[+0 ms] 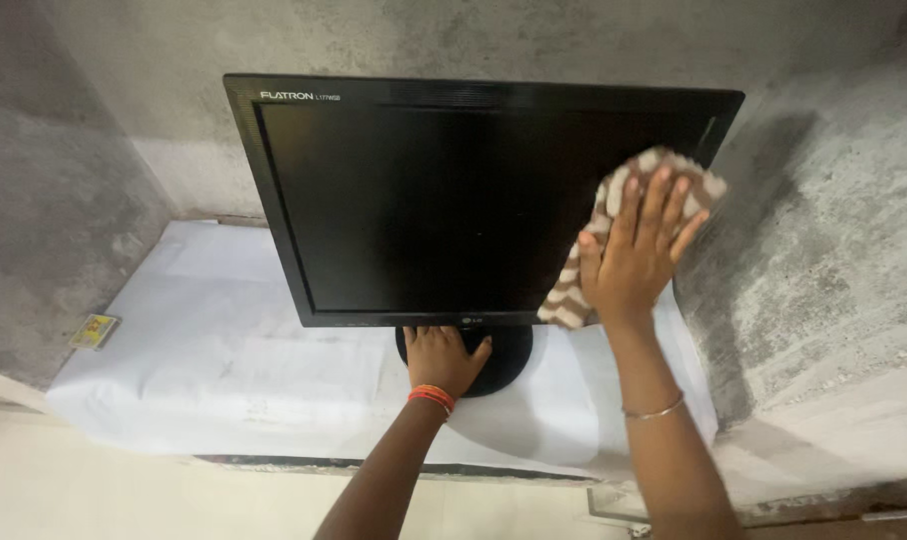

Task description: The person wipes the screen and the base of a black computer monitor using a striped cloth. The person cleans the front screen surface and the stand area while standing in front of the monitor.

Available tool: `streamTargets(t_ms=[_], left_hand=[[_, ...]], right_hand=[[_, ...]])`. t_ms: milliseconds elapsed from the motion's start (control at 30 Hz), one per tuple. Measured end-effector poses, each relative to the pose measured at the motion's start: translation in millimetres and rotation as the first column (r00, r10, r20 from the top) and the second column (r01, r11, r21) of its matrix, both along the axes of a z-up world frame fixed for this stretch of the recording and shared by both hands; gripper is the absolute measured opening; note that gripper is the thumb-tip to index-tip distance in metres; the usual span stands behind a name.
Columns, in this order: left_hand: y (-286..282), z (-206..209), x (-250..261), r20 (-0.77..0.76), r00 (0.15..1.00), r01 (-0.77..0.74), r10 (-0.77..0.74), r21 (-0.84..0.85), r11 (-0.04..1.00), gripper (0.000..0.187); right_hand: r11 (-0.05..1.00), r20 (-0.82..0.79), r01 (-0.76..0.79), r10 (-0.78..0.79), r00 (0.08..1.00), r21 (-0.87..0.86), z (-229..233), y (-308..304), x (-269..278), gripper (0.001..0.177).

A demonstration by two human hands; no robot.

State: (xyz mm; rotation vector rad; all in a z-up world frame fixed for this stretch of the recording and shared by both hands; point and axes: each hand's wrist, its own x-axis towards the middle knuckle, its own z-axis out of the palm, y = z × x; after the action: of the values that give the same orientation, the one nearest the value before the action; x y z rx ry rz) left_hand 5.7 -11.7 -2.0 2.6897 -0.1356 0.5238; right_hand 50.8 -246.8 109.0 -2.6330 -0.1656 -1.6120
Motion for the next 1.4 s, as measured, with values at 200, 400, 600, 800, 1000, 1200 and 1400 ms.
streamTargets(t_ms=[200, 400, 600, 800, 1000, 1200, 1400], left_hand=[[-1, -5, 4, -0.072, 0.997, -0.002, 0.009, 0.100, 0.995, 0.091], [-3, -7, 8, -0.172, 0.985, 0.038, -0.026, 0.069, 0.997, 0.099], [1, -4, 3, 0.402, 0.916, -0.015, -0.023, 0.091, 0.996, 0.083], [1, -33, -2, 0.121, 0.986, 0.120, -0.115, -0.033, 0.992, 0.071], [6, -60, 18, 0.096, 0.981, 0.192, -0.169, -0.339, 0.921, 0.059], [10, 4, 7, -0.242, 0.966, 0.078, -0.086, -0.041, 0.996, 0.069], [6, 7, 6, 0.109, 0.994, 0.026, -0.027, 0.007, 1.000, 0.070]], right_hand=[[0.992, 0.000, -0.128, 0.128, 0.992, 0.012, -55, 34, -13, 0.079], [0.965, -0.127, -0.160, 0.136, 0.983, -0.208, -71, 91, -5, 0.090], [0.843, -0.104, -0.306, 0.291, 0.951, -0.443, -63, 179, -6, 0.088], [0.733, -0.121, -0.359, 0.358, 0.926, -0.577, -32, 275, -9, 0.086], [0.741, -0.103, -0.340, 0.348, 0.932, -0.579, 35, 320, 22, 0.088], [0.852, -0.142, -0.343, 0.312, 0.939, -0.396, 120, 288, 54, 0.089], [0.946, -0.046, -0.143, 0.136, 0.990, -0.289, 163, 184, 47, 0.052]])
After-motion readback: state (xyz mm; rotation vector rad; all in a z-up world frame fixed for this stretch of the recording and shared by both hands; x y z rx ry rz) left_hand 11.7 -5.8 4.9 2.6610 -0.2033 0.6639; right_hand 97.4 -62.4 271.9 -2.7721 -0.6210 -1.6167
